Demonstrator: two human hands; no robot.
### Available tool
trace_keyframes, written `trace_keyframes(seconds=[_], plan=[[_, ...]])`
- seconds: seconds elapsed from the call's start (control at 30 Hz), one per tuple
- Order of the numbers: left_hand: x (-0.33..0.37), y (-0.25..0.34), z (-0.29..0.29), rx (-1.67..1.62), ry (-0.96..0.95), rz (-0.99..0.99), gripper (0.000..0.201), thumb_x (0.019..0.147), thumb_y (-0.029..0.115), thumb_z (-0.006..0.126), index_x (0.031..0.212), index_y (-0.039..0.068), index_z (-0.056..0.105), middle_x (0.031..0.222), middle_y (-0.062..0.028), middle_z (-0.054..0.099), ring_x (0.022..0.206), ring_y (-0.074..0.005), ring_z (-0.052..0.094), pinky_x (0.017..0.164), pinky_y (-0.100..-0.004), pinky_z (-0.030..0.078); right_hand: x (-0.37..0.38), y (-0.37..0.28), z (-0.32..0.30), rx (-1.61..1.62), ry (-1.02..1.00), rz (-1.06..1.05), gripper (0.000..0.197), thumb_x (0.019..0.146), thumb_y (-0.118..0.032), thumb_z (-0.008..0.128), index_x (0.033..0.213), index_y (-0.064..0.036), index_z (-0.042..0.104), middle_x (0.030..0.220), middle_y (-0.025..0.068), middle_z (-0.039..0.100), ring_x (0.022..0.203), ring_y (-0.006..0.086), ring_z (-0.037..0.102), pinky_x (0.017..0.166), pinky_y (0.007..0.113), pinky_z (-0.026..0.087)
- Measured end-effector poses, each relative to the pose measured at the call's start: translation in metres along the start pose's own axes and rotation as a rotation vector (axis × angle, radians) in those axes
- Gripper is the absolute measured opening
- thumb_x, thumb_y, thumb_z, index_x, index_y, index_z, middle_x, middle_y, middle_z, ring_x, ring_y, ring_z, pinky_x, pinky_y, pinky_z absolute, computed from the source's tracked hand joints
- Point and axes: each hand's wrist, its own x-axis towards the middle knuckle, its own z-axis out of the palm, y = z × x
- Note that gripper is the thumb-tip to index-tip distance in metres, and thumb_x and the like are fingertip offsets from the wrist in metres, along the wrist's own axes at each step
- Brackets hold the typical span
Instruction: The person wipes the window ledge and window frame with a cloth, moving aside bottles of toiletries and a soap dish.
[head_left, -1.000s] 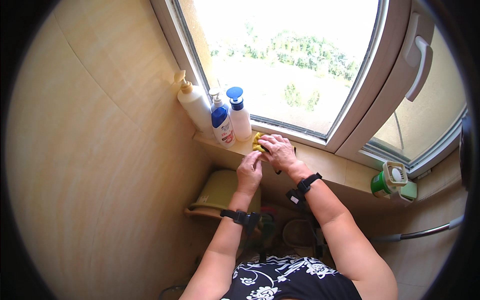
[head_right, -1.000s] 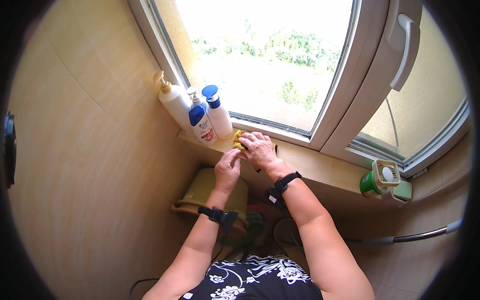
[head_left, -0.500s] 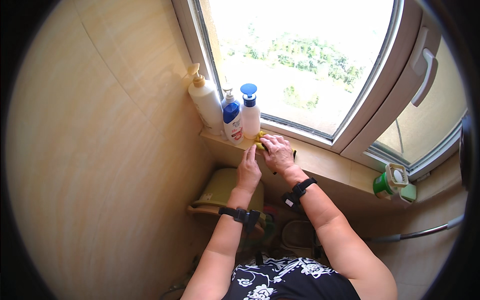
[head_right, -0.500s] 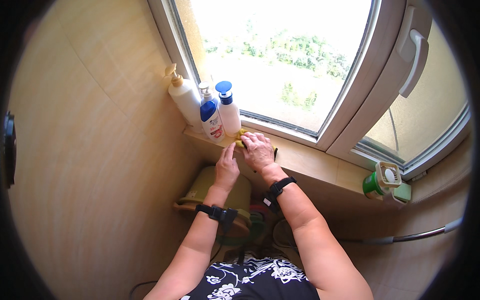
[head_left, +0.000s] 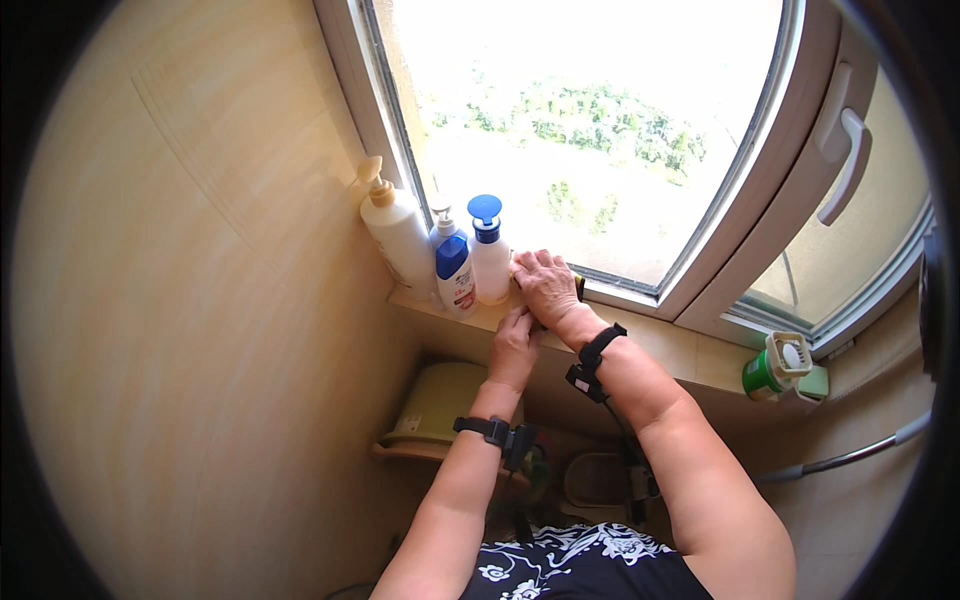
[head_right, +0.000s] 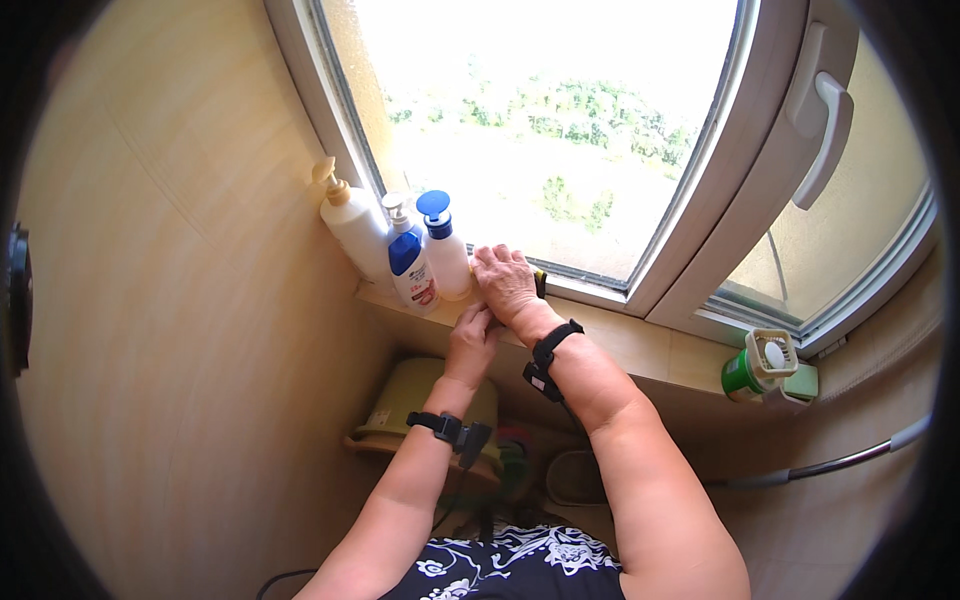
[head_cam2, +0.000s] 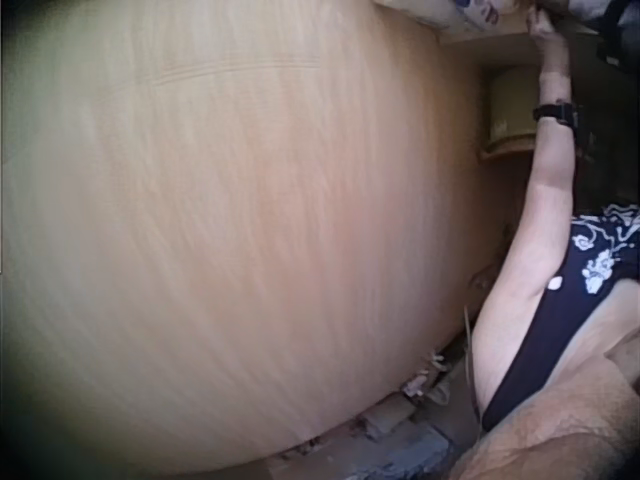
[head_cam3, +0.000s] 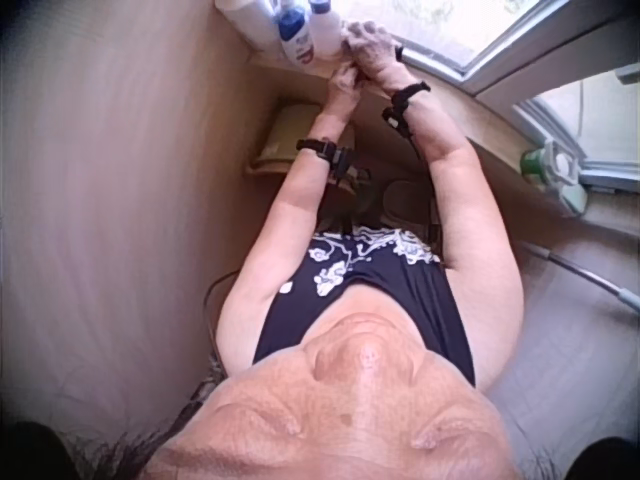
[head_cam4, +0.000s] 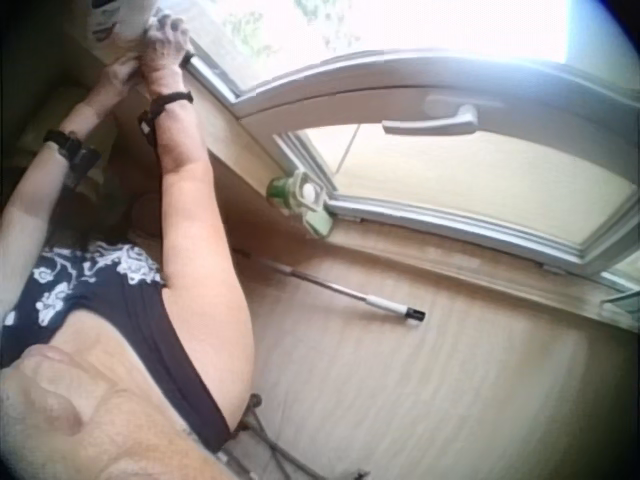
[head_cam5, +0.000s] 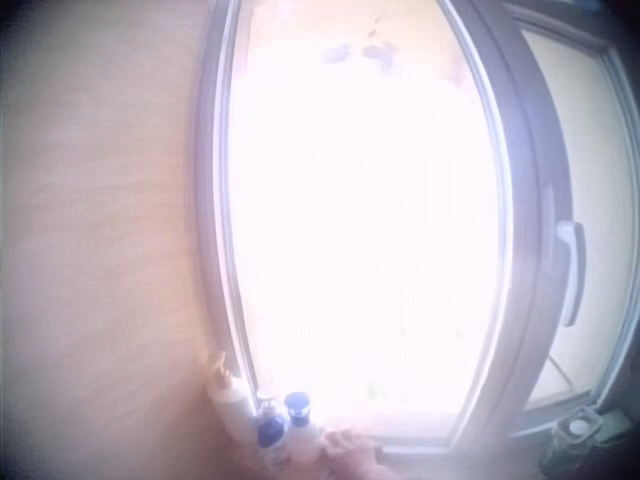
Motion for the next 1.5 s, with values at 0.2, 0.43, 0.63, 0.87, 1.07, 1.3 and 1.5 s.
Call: trace_keyframes(seconds=[0.2, 0.43, 0.63, 0.87, 1.07, 1.3, 1.5], plan=[[0.001, -0.007, -0.012, 0.092, 0.002, 0.019, 0.029, 0.082, 0.009, 0.071, 0.109, 0.0, 0.068, 0.116, -0.0162, 0.065, 0.106, -0.0336, 0.062, 0.095, -0.0405, 0.05, -0.042, 0.03, -0.027, 0.003, 0.023, 0.053, 0.036, 0.081, -0.01, 0.058, 0.116, -0.0122, 0.067, 0.119, 0.0015, 0.06, 0.109, 0.0226, 0.055, 0.091, 0.038, 0.045], [0.0, -0.001, -0.009, 0.107, -0.036, -0.004, 0.03, 0.082, 0.011, 0.072, 0.109, -0.001, 0.068, 0.117, -0.0151, 0.065, 0.108, -0.0327, 0.062, 0.096, -0.0391, 0.05, -0.104, 0.065, -0.066, -0.068, 0.073, 0.217, 0.031, 0.083, -0.009, 0.057, 0.11, -0.0102, 0.07, 0.115, 0.0031, 0.064, 0.104, 0.0234, 0.059, 0.088, 0.038, 0.046], [0.0, -0.007, -0.006, 0.099, -0.037, 0.019, 0.029, 0.083, 0.011, 0.071, 0.109, 0.0, 0.068, 0.117, -0.0153, 0.065, 0.106, -0.0327, 0.063, 0.096, -0.0392, 0.05, -0.043, 0.02, -0.017, 0.074, 0.069, 0.1, 0.033, 0.081, -0.007, 0.056, 0.113, -0.0049, 0.067, 0.119, 0.0092, 0.066, 0.111, 0.0284, 0.059, 0.099, 0.04, 0.046], [0.001, -0.01, -0.014, 0.109, -0.046, 0.014, 0.028, 0.082, 0.012, 0.072, 0.108, 0.0, 0.069, 0.118, -0.0146, 0.065, 0.107, -0.0328, 0.063, 0.095, -0.0392, 0.051, -0.067, 0.041, -0.028, 0.127, 0.059, 0.111, 0.034, 0.083, -0.006, 0.057, 0.116, -0.012, 0.067, 0.124, 0.0035, 0.066, 0.11, 0.0239, 0.06, 0.1, 0.035, 0.047], [0.003, -0.004, -0.014, 0.106, -0.06, 0.016, 0.029, 0.083, 0.013, 0.073, 0.108, 0.0, 0.069, 0.118, -0.0139, 0.065, 0.107, -0.0321, 0.063, 0.096, -0.0387, 0.051, -0.141, 0.092, -0.071, 0.006, 0.066, 0.267, 0.032, 0.084, -0.004, 0.058, 0.111, -0.0127, 0.071, 0.121, 0.0021, 0.068, 0.106, 0.0227, 0.062, 0.097, 0.033, 0.05], [0.001, -0.004, -0.007, 0.111, -0.032, 0.034, 0.029, 0.083, 0.013, 0.072, 0.109, 0.0, 0.068, 0.119, -0.0143, 0.065, 0.106, -0.0327, 0.063, 0.095, -0.0392, 0.051, -0.118, 0.064, -0.062, -0.056, 0.046, 0.339, 0.031, 0.084, -0.005, 0.057, 0.112, -0.0072, 0.068, 0.121, 0.0071, 0.066, 0.111, 0.0263, 0.06, 0.097, 0.035, 0.05], [0.004, -0.009, -0.002, 0.074, -0.066, 0.028, 0.03, 0.084, 0.012, 0.072, 0.11, -0.001, 0.067, 0.119, -0.0156, 0.064, 0.106, -0.0341, 0.062, 0.096, -0.0396, 0.051, -0.083, 0.05, -0.042, 0.033, 0.041, 0.192, 0.029, 0.088, -0.009, 0.054, 0.114, -0.0059, 0.066, 0.122, 0.0094, 0.066, 0.114, 0.0256, 0.061, 0.099, 0.034, 0.049]])
